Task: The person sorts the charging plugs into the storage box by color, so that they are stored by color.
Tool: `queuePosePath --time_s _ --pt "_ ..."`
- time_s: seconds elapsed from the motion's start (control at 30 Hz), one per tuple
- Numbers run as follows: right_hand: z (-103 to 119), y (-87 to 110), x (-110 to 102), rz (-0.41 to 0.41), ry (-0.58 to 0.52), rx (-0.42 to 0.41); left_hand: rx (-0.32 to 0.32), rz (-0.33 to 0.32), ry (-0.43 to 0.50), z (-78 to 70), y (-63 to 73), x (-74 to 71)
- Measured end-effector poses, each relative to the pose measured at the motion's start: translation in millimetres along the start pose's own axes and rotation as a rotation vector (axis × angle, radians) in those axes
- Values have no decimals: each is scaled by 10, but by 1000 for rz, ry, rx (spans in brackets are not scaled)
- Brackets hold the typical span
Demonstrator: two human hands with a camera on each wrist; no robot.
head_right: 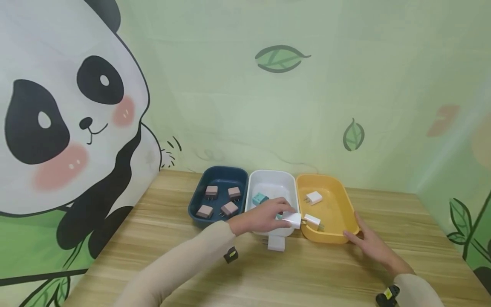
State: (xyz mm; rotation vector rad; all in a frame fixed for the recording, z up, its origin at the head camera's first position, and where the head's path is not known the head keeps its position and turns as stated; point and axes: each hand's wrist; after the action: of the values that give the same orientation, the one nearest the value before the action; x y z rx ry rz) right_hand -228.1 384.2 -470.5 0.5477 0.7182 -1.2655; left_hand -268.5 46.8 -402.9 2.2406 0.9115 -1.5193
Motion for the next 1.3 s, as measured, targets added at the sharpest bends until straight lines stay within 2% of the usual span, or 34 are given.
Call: queuePosePath --time_s 0.37,0.6,0.73,1.1,1.3 --pt "-56 35 -20 0 -6 -7 -71 -10 12 -40 -254 104" --pt "-71 17 -8 -3 16 -6 -47 -45 -42 -15 -366 160" --pt "-50 18 0 -4 17 -1 -64 -54 -41 14 -425 193" --pt "-31 6 7 5 33 3 -209 -92 9 71 -592 322" --pt "-30 -7 21 4 33 12 -233 -100 3 86 -640 348"
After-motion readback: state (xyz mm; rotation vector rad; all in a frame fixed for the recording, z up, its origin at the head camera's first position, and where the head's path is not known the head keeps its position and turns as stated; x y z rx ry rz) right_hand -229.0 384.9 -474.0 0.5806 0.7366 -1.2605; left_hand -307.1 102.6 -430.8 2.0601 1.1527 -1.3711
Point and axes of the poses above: each hand's wrist, its own y-axis away from the middle knuckle, its own x-axis out of the palm, z = x × y, and after that the axes turned 2 degrees about -y, right-handed
